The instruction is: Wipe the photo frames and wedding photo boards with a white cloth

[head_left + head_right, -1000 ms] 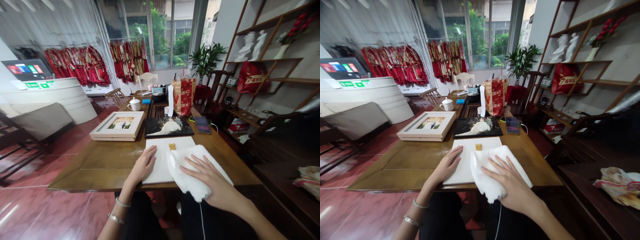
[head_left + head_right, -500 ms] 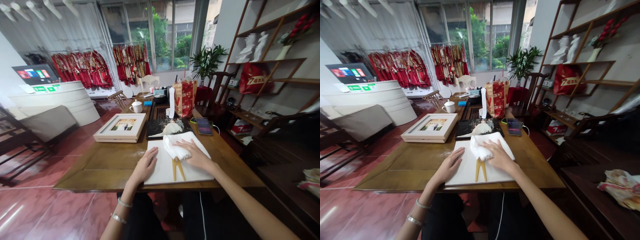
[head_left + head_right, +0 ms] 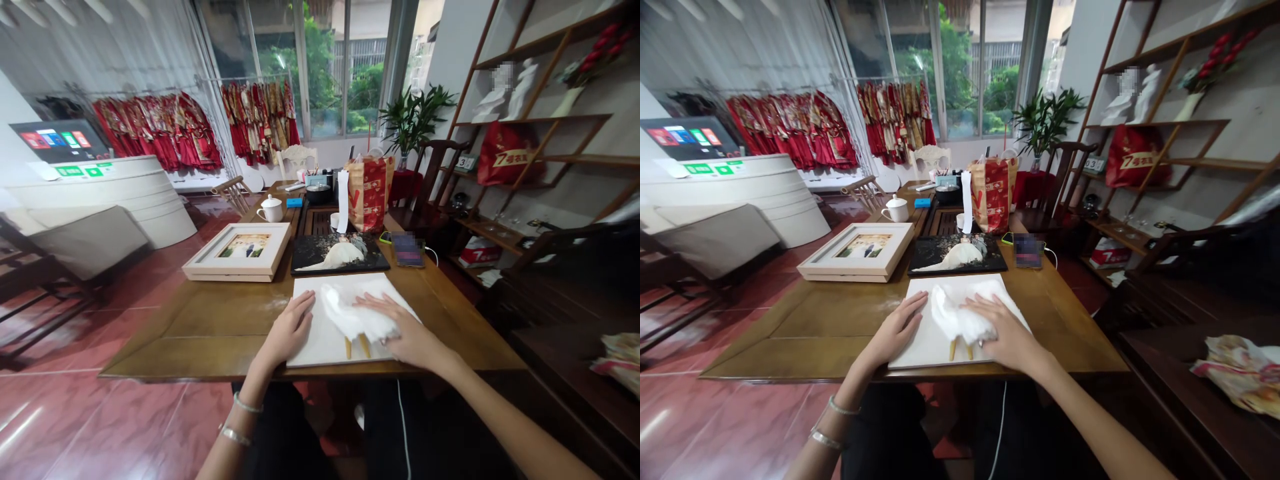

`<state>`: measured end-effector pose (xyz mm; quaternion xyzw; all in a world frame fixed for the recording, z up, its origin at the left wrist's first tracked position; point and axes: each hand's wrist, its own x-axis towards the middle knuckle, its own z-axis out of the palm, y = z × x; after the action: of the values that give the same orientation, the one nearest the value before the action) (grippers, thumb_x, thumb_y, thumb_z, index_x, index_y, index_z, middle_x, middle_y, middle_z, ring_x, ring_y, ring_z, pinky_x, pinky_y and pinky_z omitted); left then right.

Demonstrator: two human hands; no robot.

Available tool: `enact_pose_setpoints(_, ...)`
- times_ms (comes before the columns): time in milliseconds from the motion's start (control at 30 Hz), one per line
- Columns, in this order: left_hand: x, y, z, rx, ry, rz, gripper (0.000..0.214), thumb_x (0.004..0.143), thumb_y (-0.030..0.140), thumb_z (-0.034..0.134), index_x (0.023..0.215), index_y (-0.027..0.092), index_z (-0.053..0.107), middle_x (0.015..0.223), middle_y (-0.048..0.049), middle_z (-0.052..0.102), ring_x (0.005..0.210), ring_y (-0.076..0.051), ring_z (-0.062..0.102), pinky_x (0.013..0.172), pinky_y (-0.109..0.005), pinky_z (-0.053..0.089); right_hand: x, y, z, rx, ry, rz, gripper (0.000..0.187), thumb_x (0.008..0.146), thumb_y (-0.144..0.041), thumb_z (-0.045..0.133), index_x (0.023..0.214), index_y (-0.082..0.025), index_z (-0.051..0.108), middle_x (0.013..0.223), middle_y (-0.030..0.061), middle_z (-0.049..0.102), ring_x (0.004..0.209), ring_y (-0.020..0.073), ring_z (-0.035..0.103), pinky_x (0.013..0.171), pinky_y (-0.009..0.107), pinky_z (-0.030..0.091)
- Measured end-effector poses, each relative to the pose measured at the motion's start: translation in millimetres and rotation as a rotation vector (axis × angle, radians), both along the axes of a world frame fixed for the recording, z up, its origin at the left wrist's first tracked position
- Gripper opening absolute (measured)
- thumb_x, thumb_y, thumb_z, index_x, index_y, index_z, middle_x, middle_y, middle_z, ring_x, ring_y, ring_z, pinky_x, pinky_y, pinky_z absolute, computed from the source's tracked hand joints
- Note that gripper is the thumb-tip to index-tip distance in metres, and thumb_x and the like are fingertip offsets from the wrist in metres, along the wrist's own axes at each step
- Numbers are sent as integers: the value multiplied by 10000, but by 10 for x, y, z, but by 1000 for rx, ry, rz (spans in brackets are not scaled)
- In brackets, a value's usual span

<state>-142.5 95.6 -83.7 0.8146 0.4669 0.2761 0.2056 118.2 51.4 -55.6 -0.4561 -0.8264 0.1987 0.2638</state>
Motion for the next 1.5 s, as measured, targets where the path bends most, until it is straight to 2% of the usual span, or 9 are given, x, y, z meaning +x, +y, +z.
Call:
enact_pose_setpoints(167, -15, 7, -12, 17, -8, -17, 408, 900, 271, 380, 1285, 204, 498, 1402, -49, 447, 1334, -200, 349, 1131, -409, 253, -59, 623, 33, -3, -128, -154, 610, 685, -118, 462, 1291, -179, 494, 1383, 57, 458, 1336, 218, 306, 1136, 460, 112)
enact_pose_setpoints(300, -11, 3, -5, 9, -3, -9, 406, 901, 272, 381, 1283, 200, 498, 1403, -49, 446, 1336, -197, 347, 1137, -408, 241, -56, 744, 16, -8, -188, -218, 593, 712, -128, 431, 1302, -150, 475, 1395, 72, 443, 1349, 204, 277, 1141, 450, 77)
enact_pose_setpoints(400, 1, -6, 5, 3, -8, 4, 402, 899, 269, 385, 1277, 198, 504, 1403, -52, 447, 1334, -201, 350, 1133, -415, 250, -31, 538, 1, 7, -215, -233, 642, 678, -117, 436, 1318, -154, 457, 1395, 62, 445, 1349, 202, 274, 1143, 448, 69)
enact_pose_setpoints(733, 28, -14, 12, 7, 14, 8, 418, 896, 244, 369, 1293, 187, 487, 1408, -62, 437, 1339, -207, 339, 1138, -431, 231, -61, -782, 68, -46, -288, -94, 866, 557, -67, 450, 1382, -316, 361, 1473, -20, 303, 1377, 250, 186, 1122, 515, 171)
enact_pose_setpoints(900, 21, -17, 23, 5, 16, 7, 417, 898, 253, 366, 1289, 177, 491, 1411, -68, 432, 1340, -212, 337, 1132, -425, 249, -33, -374, 97, -83, -264, -80, 839, 577, -49, 421, 1373, -310, 373, 1479, -24, 295, 1385, 193, 162, 1136, 480, 110)
enact_pose_setpoints(1067, 6, -17, 24, 5, 26, -3, 410, 902, 261, 364, 1281, 173, 495, 1409, -67, 435, 1335, -202, 346, 1133, -412, 251, -115, 386, 125, -69, -275, -161, 682, 690, -136, 451, 1363, -236, 406, 1465, 40, 336, 1376, 238, 193, 1119, 486, 113)
enact_pose_setpoints(1200, 8, -18, 31, 12, 5, 5, 397, 896, 255, 381, 1270, 195, 503, 1403, -61, 443, 1326, -206, 362, 1123, -421, 272, -278, 702, 170, -86, -311, -199, 594, 736, -180, 431, 1329, -174, 459, 1436, 66, 386, 1358, 280, 232, 1108, 499, 118)
enact_pose_setpoints(1333, 14, -16, 36, 9, 2, 2, 395, 893, 257, 387, 1261, 189, 512, 1396, -67, 452, 1324, -206, 365, 1119, -412, 281, -446, 614, 181, -64, -357, -165, 613, 704, -169, 468, 1317, -151, 472, 1430, 87, 394, 1356, 329, 206, 1094, 554, 72)
enact_pose_setpoints(1500, 10, -11, 25, 4, -23, -2, 389, 888, 245, 398, 1255, 205, 520, 1392, -58, 458, 1322, -206, 369, 1119, -418, 278, -480, 55, 187, -27, -420, -97, 693, 679, -140, 478, 1366, -173, 400, 1464, 94, 333, 1361, 333, 181, 1087, 567, 112)
